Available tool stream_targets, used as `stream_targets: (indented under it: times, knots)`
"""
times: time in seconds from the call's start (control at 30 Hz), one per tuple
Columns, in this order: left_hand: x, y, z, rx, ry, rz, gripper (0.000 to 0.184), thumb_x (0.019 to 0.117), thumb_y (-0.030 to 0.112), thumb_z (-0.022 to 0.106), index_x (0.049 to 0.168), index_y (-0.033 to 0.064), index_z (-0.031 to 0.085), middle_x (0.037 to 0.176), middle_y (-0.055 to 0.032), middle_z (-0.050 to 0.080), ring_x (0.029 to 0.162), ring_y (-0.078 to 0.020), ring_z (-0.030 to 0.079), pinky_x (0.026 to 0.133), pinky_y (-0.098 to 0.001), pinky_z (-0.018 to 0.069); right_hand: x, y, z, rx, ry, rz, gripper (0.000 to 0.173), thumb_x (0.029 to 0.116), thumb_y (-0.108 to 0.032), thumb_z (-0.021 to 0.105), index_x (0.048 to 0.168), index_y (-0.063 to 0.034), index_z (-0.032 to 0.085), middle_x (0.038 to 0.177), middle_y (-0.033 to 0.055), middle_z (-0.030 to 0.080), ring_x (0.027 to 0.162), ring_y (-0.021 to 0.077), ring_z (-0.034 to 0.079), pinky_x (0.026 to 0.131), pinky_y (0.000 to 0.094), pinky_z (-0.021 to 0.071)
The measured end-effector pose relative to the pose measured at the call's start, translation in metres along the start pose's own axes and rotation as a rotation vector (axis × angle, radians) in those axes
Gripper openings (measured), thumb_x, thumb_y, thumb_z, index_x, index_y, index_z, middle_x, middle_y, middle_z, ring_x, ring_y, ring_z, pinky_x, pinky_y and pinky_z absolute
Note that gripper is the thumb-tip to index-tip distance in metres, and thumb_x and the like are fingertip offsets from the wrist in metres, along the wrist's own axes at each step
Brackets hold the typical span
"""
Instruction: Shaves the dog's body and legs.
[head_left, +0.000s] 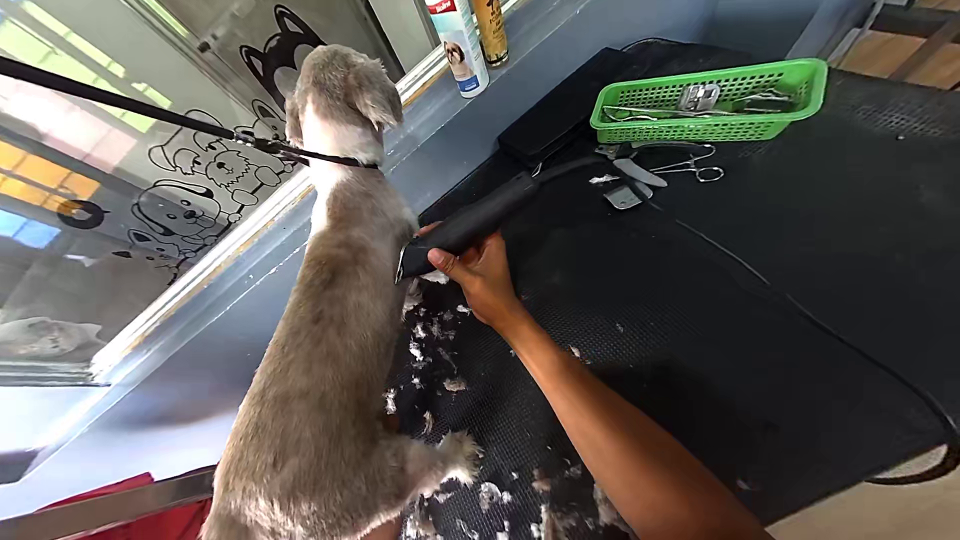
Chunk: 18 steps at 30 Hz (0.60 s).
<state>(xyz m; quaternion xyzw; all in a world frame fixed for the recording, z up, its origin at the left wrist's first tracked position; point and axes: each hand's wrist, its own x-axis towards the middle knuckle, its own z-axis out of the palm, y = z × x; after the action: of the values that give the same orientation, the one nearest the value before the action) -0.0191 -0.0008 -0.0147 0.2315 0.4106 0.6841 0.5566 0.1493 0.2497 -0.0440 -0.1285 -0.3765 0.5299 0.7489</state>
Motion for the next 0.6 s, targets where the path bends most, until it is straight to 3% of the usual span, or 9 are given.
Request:
stream_targets:
  times: [0.1,0.23,0.3,0.37,0.5,0.6]
  knots:
    - [0.018,0.0,0.018,0.28,-0.117,0.121,0.02,0.0869,0.013,0.079,0.105,0.0129,0.072,0.1,0.0013,0.073,0.096,-0.0057,0.069,0.088,-0.0231,0.0568,-0.026,0.005,0.008,0.027,0.019,0.063,0.059,0.0861,0.004,0.075,0.132,0.0077,0.039,0.116,0.0238,0.067,0.108,0.0323,0.07,0.095,0.046,0.0602]
    - [0.021,0.001,0.021,-0.016,-0.019,0.004,0.035,0.0831,0.033,0.082,0.109,0.0123,0.071,0.101,-0.0022,0.07,0.097,-0.0111,0.068,0.086,-0.0278,0.0571,-0.065,0.011,0.022,0.088,0.061,0.172,0.057,0.0886,0.002,0.074,0.134,0.0022,0.039,0.118,0.0199,0.068,0.109,0.0281,0.07,0.096,0.0433,0.0588]
    - [0.02,0.002,0.022,-0.041,0.01,-0.008,0.033,0.0836,0.032,0.082,0.108,0.0119,0.071,0.099,-0.0024,0.069,0.094,-0.0118,0.067,0.084,-0.028,0.0572,-0.086,0.004,0.028,0.051,0.021,0.257,0.054,0.0902,0.0,0.073,0.134,-0.0038,0.043,0.117,0.0122,0.069,0.105,0.0212,0.071,0.09,0.0376,0.0608]
    - [0.018,0.004,0.023,-0.071,0.018,-0.019,0.031,0.0858,0.03,0.08,0.109,0.0116,0.071,0.101,-0.0031,0.07,0.096,-0.0127,0.068,0.086,-0.0295,0.058,-0.098,0.0,0.028,0.036,-0.041,0.3,0.053,0.0893,-0.001,0.075,0.133,-0.0048,0.047,0.115,0.0107,0.07,0.1,0.0205,0.072,0.085,0.0367,0.063]
    - [0.003,0.004,0.02,-0.102,0.185,0.019,0.021,0.0984,0.032,0.064,0.106,0.0137,0.071,0.1,-0.0036,0.073,0.099,-0.0141,0.07,0.089,-0.0348,0.0592,-0.079,-0.01,0.019,-0.007,0.095,0.25,0.054,0.0871,-0.004,0.078,0.131,-0.001,0.047,0.113,0.0133,0.071,0.101,0.0229,0.072,0.089,0.0407,0.0619]
    - [-0.006,-0.001,0.006,-0.133,0.283,0.05,0.033,0.104,0.044,0.048,0.103,0.0175,0.068,0.099,-0.0024,0.074,0.1,-0.0155,0.071,0.089,-0.0402,0.0594,-0.035,-0.014,0.02,0.003,0.297,0.155,0.069,0.0855,-0.008,0.081,0.138,0.0005,0.037,0.113,0.0171,0.068,0.101,0.0276,0.071,0.086,0.0462,0.0635]
